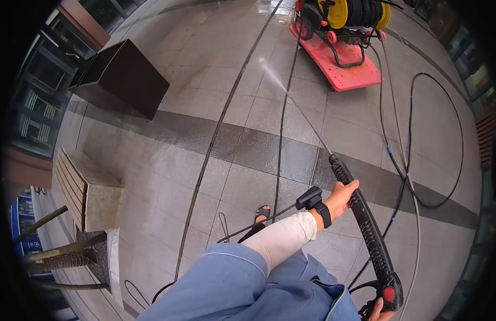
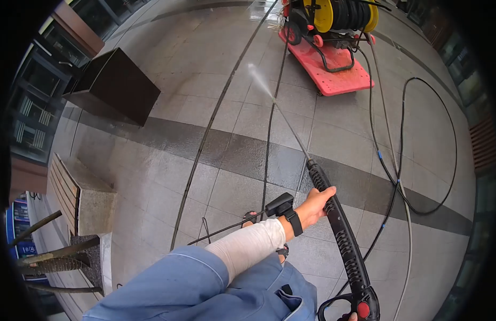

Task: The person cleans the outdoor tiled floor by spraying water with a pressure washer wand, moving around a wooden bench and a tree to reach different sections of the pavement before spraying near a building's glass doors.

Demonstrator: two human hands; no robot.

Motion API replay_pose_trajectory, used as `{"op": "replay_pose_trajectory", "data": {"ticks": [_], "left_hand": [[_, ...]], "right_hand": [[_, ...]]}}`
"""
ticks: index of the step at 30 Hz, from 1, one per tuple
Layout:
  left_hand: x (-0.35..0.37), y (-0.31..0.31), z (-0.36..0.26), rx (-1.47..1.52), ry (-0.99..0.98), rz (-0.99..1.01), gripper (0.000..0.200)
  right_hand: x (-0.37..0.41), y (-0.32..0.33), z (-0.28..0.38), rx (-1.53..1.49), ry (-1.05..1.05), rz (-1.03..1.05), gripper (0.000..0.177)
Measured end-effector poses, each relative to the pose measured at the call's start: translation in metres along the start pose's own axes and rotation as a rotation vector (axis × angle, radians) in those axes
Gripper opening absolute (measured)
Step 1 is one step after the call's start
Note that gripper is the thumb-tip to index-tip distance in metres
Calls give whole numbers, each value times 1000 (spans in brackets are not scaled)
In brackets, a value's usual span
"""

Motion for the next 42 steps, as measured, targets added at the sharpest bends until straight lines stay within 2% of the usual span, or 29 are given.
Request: {"op": "replay_pose_trajectory", "data": {"ticks": [1, 2, 4, 5, 7, 8, 10, 12, 13, 14, 16, 17, 18, 20, 24, 28, 30, 31, 32, 34, 35, 36, 38, 39, 41, 42], "left_hand": [[6, -5, -4, 40, -56, -70, 26], [18, -7, -8, 90, -66, -37, 26], [35, 14, 13, 209, -74, -73, 23], [48, 33, 28, 266, -77, -154, 21], [82, 89, 62, 397, -80, -320, 19], [99, 118, 82, 468, -77, -398, 19], [157, 166, 98, 538, 7, -602, 20], [211, 191, 96, 616, 6, -612, 20], [226, 198, 93, 619, -3, -641, 20], [237, 204, 88, 620, -13, -671, 19], [238, 199, 68, 544, -95, -684, 20], [231, 191, 54, 492, -134, -634, 16], [210, 189, 51, 444, -165, -554, 14], [199, 152, 12, 327, -272, -415, 20], [179, 147, -20, 303, -380, -366, 25], [230, 225, -34, 521, -454, -326, 21], [281, 282, -24, 626, -436, -434, 19], [304, 313, -13, 686, -448, -474, 17], [319, 352, 12, 781, -445, -507, 14], [371, 402, 29, 836, -358, -588, 12], [397, 414, 20, 891, -323, -651, 12], [419, 422, 14, 944, -279, -714, 13], [428, 451, -3, 931, -305, -725, 16], [424, 457, -24, 840, -341, -688, 15], [408, 453, -74, 672, -404, -566, 14], [396, 441, -103, 595, -424, -482, 14]], "right_hand": [[-1, 6, 22, 28, 37, 3, 16], [-2, 11, 32, -7, -95, 83, 18], [-9, 18, 59, 22, -68, 214, 20], [-18, 19, 60, 40, -29, 248, 20], [-29, 10, 53, 107, -15, 462, 19], [-28, -1, 62, 205, 94, 484, 17], [-38, -18, 42, 407, 119, 657, 22], [-21, -35, 52, 576, 202, 693, 31], [-5, -40, 63, 540, 217, 715, 37], [6, -41, 66, 591, 212, 743, 31], [20, -39, 53, 437, 179, 702, 23], [26, -35, 40, 372, 139, 708, 14], [19, -27, 12, 383, 216, 627, 11], [36, -23, 8, 325, 288, 552, 12], [77, -31, 25, 266, 375, 459, 12], [123, -60, 66, 260, 469, 460, 13], [162, -102, 101, 430, 422, 653, 13], [189, -120, 122, 497, 452, 718, 19], [219, -136, 143, 558, 637, 676, 25], [235, -172, 136, 776, 545, 802, 30], [257, -187, 145, 750, 675, 799, 29], [276, -199, 150, 642, 678, 851, 28], [287, -215, 129, 892, 614, 791, 26], [304, -217, 123, 904, 610, 781, 26], [347, -211, 140, 405, 764, 691, 27], [359, -209, 139, 339, 747, 644, 27]]}}
Point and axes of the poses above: each hand's wrist, its own x-axis away from the middle knuckle, its own y-axis out of the back of the hand, z = x × y, the point moved 6 cm from there along -x, towards the middle knuckle, and after that the axes turned 12 degrees about -y, right-handed, at the moved point
